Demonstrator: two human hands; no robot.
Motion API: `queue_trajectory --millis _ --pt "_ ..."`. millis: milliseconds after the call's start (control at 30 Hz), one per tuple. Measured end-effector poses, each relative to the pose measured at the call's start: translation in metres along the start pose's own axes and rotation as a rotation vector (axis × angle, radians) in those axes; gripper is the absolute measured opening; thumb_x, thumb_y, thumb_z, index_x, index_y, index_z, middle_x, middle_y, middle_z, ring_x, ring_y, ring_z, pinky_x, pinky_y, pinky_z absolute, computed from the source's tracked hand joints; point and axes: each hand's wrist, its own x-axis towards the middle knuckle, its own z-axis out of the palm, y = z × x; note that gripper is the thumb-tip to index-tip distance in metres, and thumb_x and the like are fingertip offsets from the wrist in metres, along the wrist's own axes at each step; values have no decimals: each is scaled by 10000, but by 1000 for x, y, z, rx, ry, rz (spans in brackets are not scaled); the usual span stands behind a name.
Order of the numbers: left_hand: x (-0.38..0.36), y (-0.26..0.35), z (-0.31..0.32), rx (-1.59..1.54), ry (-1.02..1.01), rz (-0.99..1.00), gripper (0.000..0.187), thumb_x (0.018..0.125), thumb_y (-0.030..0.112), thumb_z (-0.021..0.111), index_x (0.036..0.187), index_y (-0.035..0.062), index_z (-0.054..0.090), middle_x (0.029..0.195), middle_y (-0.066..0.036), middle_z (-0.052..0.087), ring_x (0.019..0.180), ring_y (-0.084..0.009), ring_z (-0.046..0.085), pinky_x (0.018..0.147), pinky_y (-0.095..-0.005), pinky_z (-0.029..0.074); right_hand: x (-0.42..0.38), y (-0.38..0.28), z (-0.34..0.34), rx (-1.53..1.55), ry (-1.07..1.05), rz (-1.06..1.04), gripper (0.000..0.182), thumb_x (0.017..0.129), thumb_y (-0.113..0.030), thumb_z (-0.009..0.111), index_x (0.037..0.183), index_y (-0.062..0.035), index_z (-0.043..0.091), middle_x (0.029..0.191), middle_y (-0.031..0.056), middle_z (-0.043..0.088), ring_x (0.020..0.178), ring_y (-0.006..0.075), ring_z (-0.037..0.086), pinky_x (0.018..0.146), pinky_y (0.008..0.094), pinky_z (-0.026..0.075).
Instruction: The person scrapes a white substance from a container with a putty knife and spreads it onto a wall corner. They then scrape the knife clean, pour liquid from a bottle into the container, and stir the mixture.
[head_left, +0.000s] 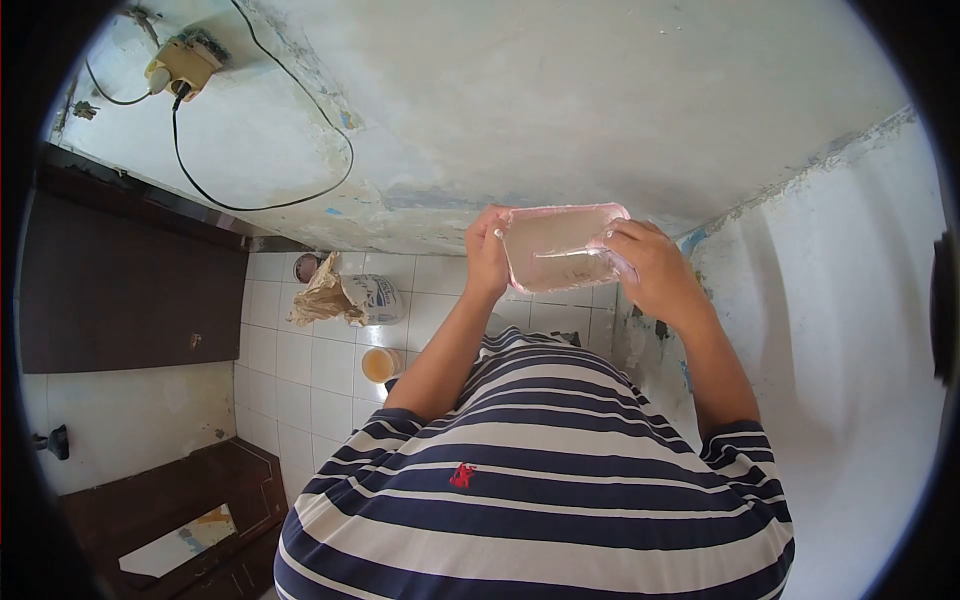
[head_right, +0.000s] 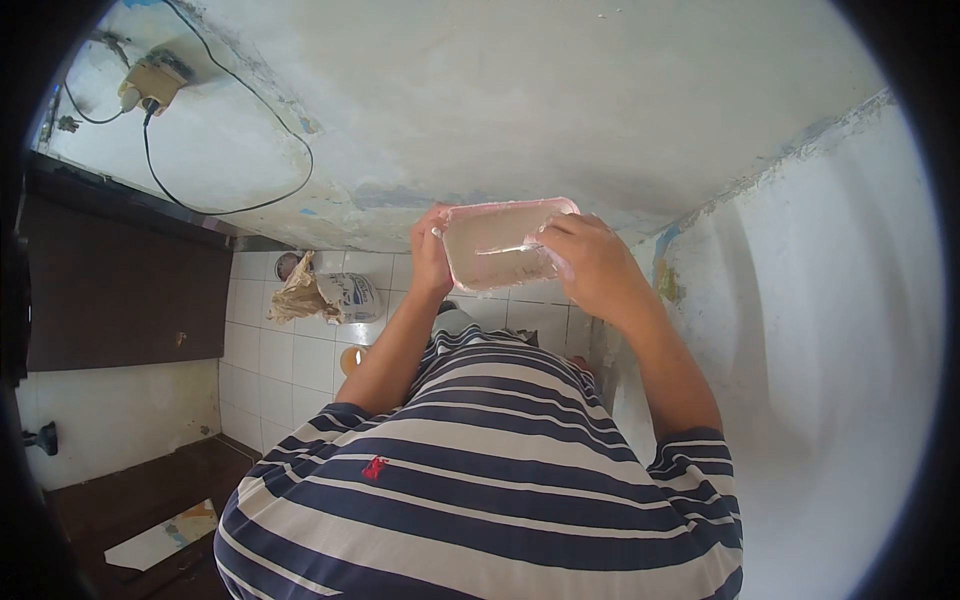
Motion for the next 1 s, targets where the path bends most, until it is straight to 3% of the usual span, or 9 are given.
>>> queue_trajectory --millis 200,267,400,600,700,767,833,900,1000 --pt "-2 0 -10 2 -29 -45 254 989 164 513 1025 -12 693 935 -25 635 873 -116 561 797 -280 440 -2 -4 26 -61 -22 -12 286 845 -11 643 1121 -66 695 1029 108 674 1003 340 622 878 439 511" --pt "-7 6 -16 -83 -4 -155 295 992 185 496 1094 -18 685 986 -51 672 905 -127 585 823 -286 458 3 -8 32 125 219 209 255 853 -14 668 1103 -46 703 977 128 675 969 325 636 811 413 516" --pt "-11 -9 -48 -76 -89 -227 327 997 208 486 1134 -23 673 1031 -73 687 922 -137 605 835 -292 477 16 -19 55 74 175 112 265 861 -19 677 1125 -39 696 954 126 676 955 317 632 797 394 516" --pt "-34 13 -95 -94 -137 -438 353 1004 206 456 1195 -17 652 1125 -119 695 1051 -198 649 935 -330 509 26 -50 94 -2 436 114 247 882 -50 671 1128 -56 690 972 126 678 958 337 613 843 429 508" --pt "-45 22 -134 -110 -126 -542 398 1021 235 417 1252 -17 621 1210 -145 675 1097 -229 652 967 -361 513 13 -76 109 56 539 218 317 831 9 713 1143 -41 686 1017 140 670 935 322 633 822 379 511" --pt "-55 25 -163 -109 -112 -582 438 1028 264 386 1288 -16 600 1241 -151 660 1095 -242 651 962 -373 518 -4 -79 140 120 575 454 311 843 -9 722 1151 -27 681 1035 142 683 972 289 646 863 348 509" --pt "-66 29 -191 -88 -127 -597 445 1023 269 388 1289 -16 601 1231 -152 662 1100 -248 648 971 -378 515 -19 -73 200 322 599 625 351 875 20 661 1222 -31 652 1107 137 687 1066 234 647 925 325 497" --pt "-71 23 -208 -85 -141 -628 451 1018 275 391 1290 -16 602 1222 -152 664 1104 -255 646 979 -383 513 -28 -83 235 1063 588 926 319 921 -87 676 1224 9 640 1151 150 698 1140 202 636 959 320 490" --pt "-79 19 -233 -200 -153 -753 503 1019 338 418 1344 -16 565 1242 -142 651 1147 -259 625 1024 -388 487 -38 -98 254 989 484 878 372 924 -12 582 1289 59 579 1246 144 656 1181 183 604 999 298 466"
